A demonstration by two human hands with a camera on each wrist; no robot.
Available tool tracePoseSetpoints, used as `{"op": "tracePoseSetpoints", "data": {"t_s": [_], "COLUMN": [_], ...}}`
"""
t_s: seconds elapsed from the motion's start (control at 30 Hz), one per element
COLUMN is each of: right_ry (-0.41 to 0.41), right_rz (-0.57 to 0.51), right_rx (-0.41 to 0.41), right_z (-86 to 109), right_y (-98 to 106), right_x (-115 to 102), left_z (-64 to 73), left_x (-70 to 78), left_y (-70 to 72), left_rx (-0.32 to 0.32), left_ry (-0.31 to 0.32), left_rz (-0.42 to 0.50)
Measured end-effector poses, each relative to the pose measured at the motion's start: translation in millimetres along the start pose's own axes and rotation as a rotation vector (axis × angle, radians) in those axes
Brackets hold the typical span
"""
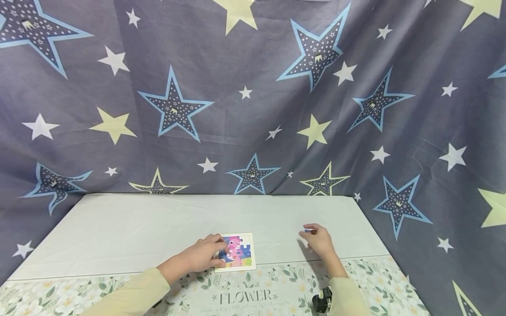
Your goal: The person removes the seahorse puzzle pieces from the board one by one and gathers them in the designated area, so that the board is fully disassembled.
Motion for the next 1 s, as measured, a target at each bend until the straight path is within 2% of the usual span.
{"op": "tracePoseSetpoints", "data": {"t_s": [0.63,1.0], "right_ry": [0.124,0.146], "right_rz": [-0.021,-0.021], "right_rx": [0.006,-0.018], "right_z": [14.0,20.0], "right_y": [-20.0,-34.1], "right_x": [-36.8,-52.8], "left_z": [-1.6,-2.0], "left_x": [-1.4,-1.4], "left_y": [-1.3,-1.0], "left_rx": [0.0,0.002], "left_ry": [0.002,0.0], "left_rz": [0.012,0.005]}}
Point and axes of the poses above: each hand's wrist, its own z-axis away from the middle knuckle, its own y-axis out of the back of the hand, x = y × z, the point moved 2 cm from there along -z, towards the middle knuckle, and after that the axes turned 14 degrees about z, right-handed, at the moved point
